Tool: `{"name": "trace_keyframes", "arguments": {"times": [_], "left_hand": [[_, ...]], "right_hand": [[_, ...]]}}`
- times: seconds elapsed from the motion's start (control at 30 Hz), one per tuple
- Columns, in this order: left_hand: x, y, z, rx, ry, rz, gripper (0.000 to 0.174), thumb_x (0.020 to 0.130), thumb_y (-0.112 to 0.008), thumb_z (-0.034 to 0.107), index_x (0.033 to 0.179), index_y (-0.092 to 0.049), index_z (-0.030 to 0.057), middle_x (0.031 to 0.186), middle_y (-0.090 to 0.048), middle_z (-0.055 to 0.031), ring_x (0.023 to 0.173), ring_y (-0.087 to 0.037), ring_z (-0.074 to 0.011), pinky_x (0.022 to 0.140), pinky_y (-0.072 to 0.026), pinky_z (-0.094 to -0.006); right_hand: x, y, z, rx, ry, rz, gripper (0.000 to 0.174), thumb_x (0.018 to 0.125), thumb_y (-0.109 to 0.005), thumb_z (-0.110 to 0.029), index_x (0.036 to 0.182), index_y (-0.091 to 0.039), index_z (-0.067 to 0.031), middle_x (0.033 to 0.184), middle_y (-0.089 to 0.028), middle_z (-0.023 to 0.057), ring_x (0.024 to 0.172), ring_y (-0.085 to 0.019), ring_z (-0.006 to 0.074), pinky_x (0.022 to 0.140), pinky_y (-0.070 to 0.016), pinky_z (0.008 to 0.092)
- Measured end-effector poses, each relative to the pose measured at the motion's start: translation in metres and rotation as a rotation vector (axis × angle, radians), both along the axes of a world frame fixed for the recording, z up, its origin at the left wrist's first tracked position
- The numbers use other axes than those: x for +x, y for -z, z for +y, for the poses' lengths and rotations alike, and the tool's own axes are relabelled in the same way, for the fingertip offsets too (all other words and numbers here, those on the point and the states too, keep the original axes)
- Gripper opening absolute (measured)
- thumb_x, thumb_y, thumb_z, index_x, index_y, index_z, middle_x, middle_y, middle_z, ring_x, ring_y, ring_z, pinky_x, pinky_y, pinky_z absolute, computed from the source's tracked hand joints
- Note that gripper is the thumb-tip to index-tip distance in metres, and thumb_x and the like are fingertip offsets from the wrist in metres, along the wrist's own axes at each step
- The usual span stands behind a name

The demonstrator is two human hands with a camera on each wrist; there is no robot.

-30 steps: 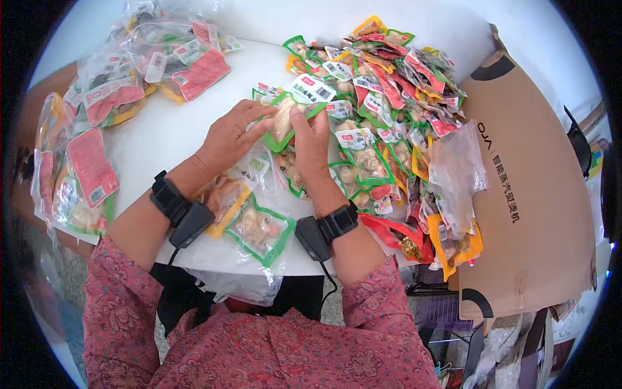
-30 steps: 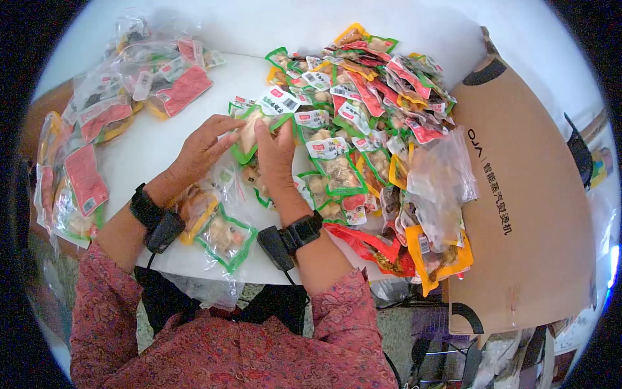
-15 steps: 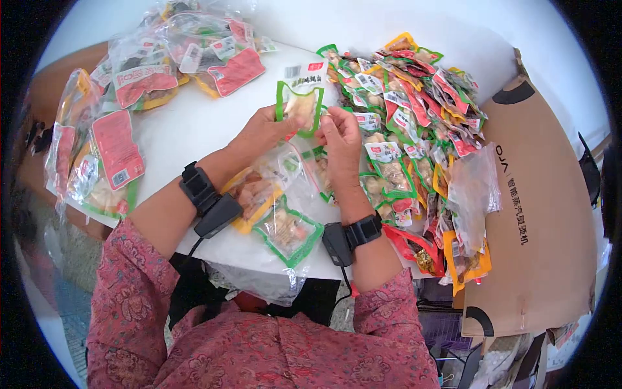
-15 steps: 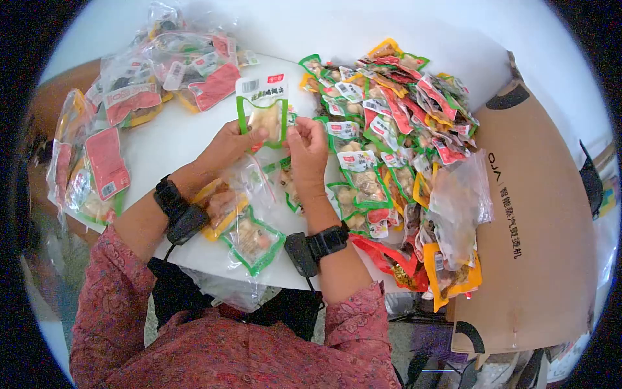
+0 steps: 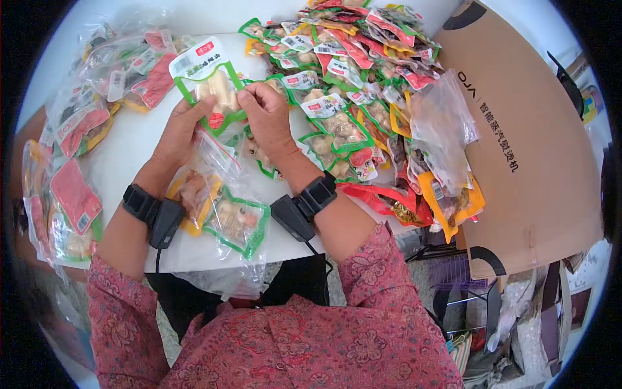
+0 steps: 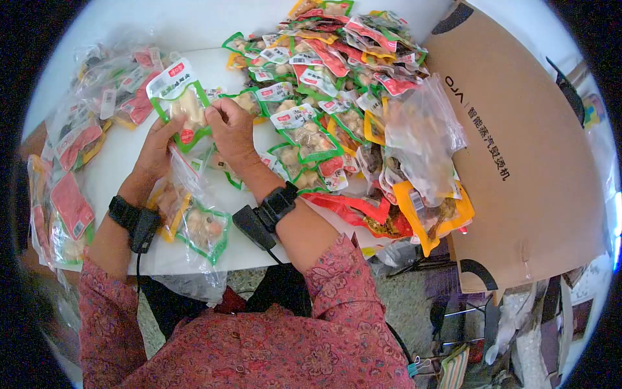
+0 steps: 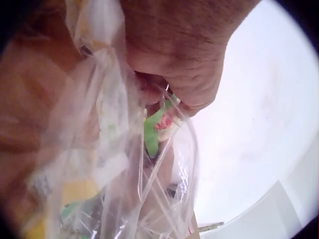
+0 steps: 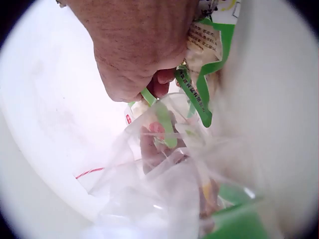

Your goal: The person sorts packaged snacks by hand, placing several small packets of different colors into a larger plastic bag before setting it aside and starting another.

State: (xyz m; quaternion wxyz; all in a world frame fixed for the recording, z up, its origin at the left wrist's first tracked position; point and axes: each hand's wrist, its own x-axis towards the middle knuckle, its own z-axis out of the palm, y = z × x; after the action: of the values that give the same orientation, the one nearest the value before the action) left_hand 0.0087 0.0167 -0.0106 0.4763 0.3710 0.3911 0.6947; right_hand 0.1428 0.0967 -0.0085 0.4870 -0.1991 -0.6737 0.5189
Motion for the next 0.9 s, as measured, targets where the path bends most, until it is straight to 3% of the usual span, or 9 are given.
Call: {"name": "trace_keyframes", "arguments": {"times": [0.1,0.37,0.5,0.63,0.7,0.77,0.83,0.9], "left_hand": [[-0.01,0.01,0.004,-0.051,0.034,0.047,0.029,0.086,-0.053,0.022,0.108,-0.05,0.0024,0.095,-0.059,-0.0042,0.084,-0.057,-0.0116,0.075,-0.0467,-0.0264],[-0.002,0.0,-0.001,-0.026,-0.002,-0.119,0.034,0.09,-0.045,0.029,0.112,-0.046,0.0022,0.103,-0.056,-0.0076,0.091,-0.055,-0.0149,0.079,-0.0457,-0.0294],[-0.019,0.017,0.011,-0.125,-0.071,0.035,0.034,0.09,-0.045,0.027,0.114,-0.044,0.0028,0.105,-0.055,-0.0083,0.092,-0.055,-0.0159,0.08,-0.0457,-0.0302],[-0.013,0.011,0.005,-0.112,-0.019,0.044,0.031,0.088,-0.047,0.026,0.109,-0.049,0.0034,0.096,-0.059,-0.0056,0.083,-0.057,-0.0118,0.073,-0.0474,-0.0269],[-0.014,0.013,0.006,-0.136,-0.061,0.141,0.028,0.087,-0.049,0.027,0.103,-0.054,0.0052,0.09,-0.06,-0.0036,0.073,-0.057,-0.0093,0.063,-0.0472,-0.0233],[0.0,0.001,0.0,-0.122,-0.13,0.119,0.03,0.085,-0.049,0.038,0.085,-0.06,0.0102,0.062,-0.048,0.0066,0.051,-0.037,-0.0021,0.044,-0.0279,-0.0197],[-0.008,-0.003,-0.002,-0.18,-0.116,0.281,0.035,0.089,-0.042,0.037,0.086,-0.06,0.0069,0.065,-0.054,0.0032,0.054,-0.044,-0.0048,0.046,-0.0338,-0.0215],[-0.003,-0.004,-0.003,-0.125,-0.126,0.267,0.041,0.09,-0.037,0.039,0.077,-0.059,0.007,0.057,-0.047,0.0045,0.049,-0.036,-0.0044,0.043,-0.0275,-0.0224]], "right_hand": [[-0.002,0.001,0.001,0.014,0.011,0.042,0.011,0.08,-0.054,-0.01,0.076,-0.054,0.0001,0.06,-0.049,-0.0024,0.054,-0.043,0.0039,0.048,-0.0363,0.0218],[0.0,-0.002,-0.005,0.109,0.082,0.04,0.008,0.08,-0.051,-0.006,0.081,-0.055,0.001,0.064,-0.051,-0.001,0.058,-0.046,0.0047,0.052,-0.0391,0.0215],[-0.001,0.001,-0.002,0.132,0.089,0.038,0.009,0.079,-0.052,-0.005,0.084,-0.054,0.001,0.065,-0.052,-0.0005,0.059,-0.047,0.0053,0.054,-0.04,0.0213],[0.001,0.005,0.003,0.083,0.048,0.057,0.008,0.078,-0.05,-0.005,0.083,-0.054,0.0004,0.066,-0.05,-0.0009,0.06,-0.046,0.0061,0.055,-0.0395,0.0214],[-0.001,0.01,0.009,0.242,0.104,-0.007,0.006,0.081,-0.051,-0.006,0.084,-0.054,-0.0014,0.072,-0.046,-0.0044,0.066,-0.042,0.003,0.059,-0.0357,0.0181],[0.001,0.005,0.002,0.137,0.042,-0.009,0.005,0.081,-0.05,-0.007,0.082,-0.054,-0.0026,0.072,-0.045,-0.0054,0.066,-0.041,0.0032,0.058,-0.0346,0.0183],[0.001,0.005,0.004,0.146,0.042,-0.019,0.009,0.08,-0.052,-0.009,0.082,-0.054,-0.001,0.07,-0.047,-0.0017,0.066,-0.043,0.0067,0.058,-0.0367,0.0218],[0.002,0.006,0.005,0.135,0.041,-0.053,0.009,0.081,-0.052,-0.01,0.083,-0.055,-0.0012,0.071,-0.046,-0.003,0.065,-0.042,0.0054,0.057,-0.0351,0.0204]]}}
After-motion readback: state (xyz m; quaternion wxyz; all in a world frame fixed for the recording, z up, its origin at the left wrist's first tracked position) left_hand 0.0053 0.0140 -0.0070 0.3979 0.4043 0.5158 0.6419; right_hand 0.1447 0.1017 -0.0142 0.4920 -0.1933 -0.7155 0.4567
